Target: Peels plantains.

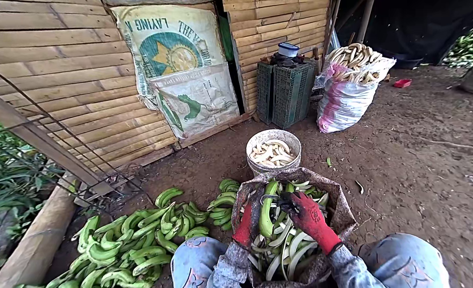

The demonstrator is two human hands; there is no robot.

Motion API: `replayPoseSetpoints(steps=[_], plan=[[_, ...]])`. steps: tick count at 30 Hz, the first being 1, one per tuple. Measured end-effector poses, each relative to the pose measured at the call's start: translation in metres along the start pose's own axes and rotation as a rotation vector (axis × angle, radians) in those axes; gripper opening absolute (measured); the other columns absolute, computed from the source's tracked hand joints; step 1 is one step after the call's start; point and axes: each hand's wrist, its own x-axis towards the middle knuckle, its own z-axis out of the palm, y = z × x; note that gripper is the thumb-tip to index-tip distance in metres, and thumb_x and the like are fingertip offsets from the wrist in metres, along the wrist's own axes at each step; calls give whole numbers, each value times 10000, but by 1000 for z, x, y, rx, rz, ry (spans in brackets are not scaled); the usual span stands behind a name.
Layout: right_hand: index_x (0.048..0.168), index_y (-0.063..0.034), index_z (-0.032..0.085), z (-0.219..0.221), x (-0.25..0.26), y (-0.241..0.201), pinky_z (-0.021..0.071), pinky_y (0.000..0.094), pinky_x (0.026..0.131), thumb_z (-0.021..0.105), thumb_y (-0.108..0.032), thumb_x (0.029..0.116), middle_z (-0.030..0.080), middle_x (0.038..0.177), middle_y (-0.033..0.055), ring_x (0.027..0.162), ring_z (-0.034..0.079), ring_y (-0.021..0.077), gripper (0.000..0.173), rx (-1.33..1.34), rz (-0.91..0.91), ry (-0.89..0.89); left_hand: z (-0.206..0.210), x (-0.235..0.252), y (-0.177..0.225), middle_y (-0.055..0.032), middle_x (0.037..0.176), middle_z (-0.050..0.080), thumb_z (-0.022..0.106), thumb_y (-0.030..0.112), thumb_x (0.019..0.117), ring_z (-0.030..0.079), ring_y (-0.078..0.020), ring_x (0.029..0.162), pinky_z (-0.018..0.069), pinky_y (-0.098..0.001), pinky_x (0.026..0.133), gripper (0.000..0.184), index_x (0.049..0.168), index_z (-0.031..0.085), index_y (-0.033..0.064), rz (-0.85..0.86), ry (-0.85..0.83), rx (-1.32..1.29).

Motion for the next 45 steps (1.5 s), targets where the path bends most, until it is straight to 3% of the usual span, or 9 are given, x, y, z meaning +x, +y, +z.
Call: replayPoseSetpoints(steps=[4,7,9,13,22,26,32,38,45], plan=[[1407,-4,579,-21,29,29,480,564,1035,590,-172,981,658,1281,253,1189,645,404,458,-7,306,118,10,-12,-9,-90,957,697,531,241,1062,660,-131,741,583,-294,707,389,1365,572,0,-76,-76,-120],[1297,-42,671,-21,12,14,542,467,963,599,-244,985,717,1158,157,1065,696,275,379,154,108,81,-1,14,-21,-74,694,602,337,306,1113,591,-167,534,544,-318,493,383,1115,570,2,-102,-10,-393],[1254,-129,707,-12,-5,1,558,393,964,616,-323,1000,734,1144,52,1056,695,160,332,278,-32,-125,-13,30,-24,-118,817,662,313,313,1118,635,-189,618,564,-332,542,427,1234,578,-1,-67,0,-474],[1324,-49,663,-1,-1,-4,506,581,960,652,-134,898,666,1222,252,1126,651,418,434,53,53,-149,-4,6,-18,-74,796,654,262,297,1120,616,-132,576,534,-264,488,415,1213,570,35,-157,-118,-485],[1338,36,624,-6,14,-2,509,597,948,627,-103,910,659,1223,292,1126,652,455,450,-36,200,53,-4,-6,-7,-226,1420,561,380,179,1107,562,-190,1291,406,-338,1130,433,1444,487,-70,150,-105,320],[1407,25,574,-20,20,19,475,578,1030,607,-136,967,649,1270,281,1185,638,431,470,-50,330,56,-8,-3,-19,-196,1235,630,334,187,1119,631,-155,1055,514,-310,955,425,1401,494,-87,102,56,129],[1292,-118,694,8,-12,-9,533,487,974,651,-242,943,705,1184,140,1098,678,285,373,169,-71,-246,-23,45,-32,-105,984,670,240,295,1135,664,-143,782,586,-307,696,462,1342,514,-14,69,155,-232],[1382,20,598,-14,25,3,474,598,1015,640,-129,933,623,1292,308,1208,608,474,474,-135,264,7,-12,6,-24,-201,1369,596,367,200,1117,580,-179,1243,426,-337,1100,422,1428,509,-47,-17,-132,301],[1230,-87,719,3,-17,-26,562,518,885,688,-256,907,720,1107,164,1031,698,336,366,55,-20,-89,-21,35,-47,-148,1228,636,278,306,1134,649,-161,1048,545,-336,943,478,1431,479,-9,53,247,-210]])
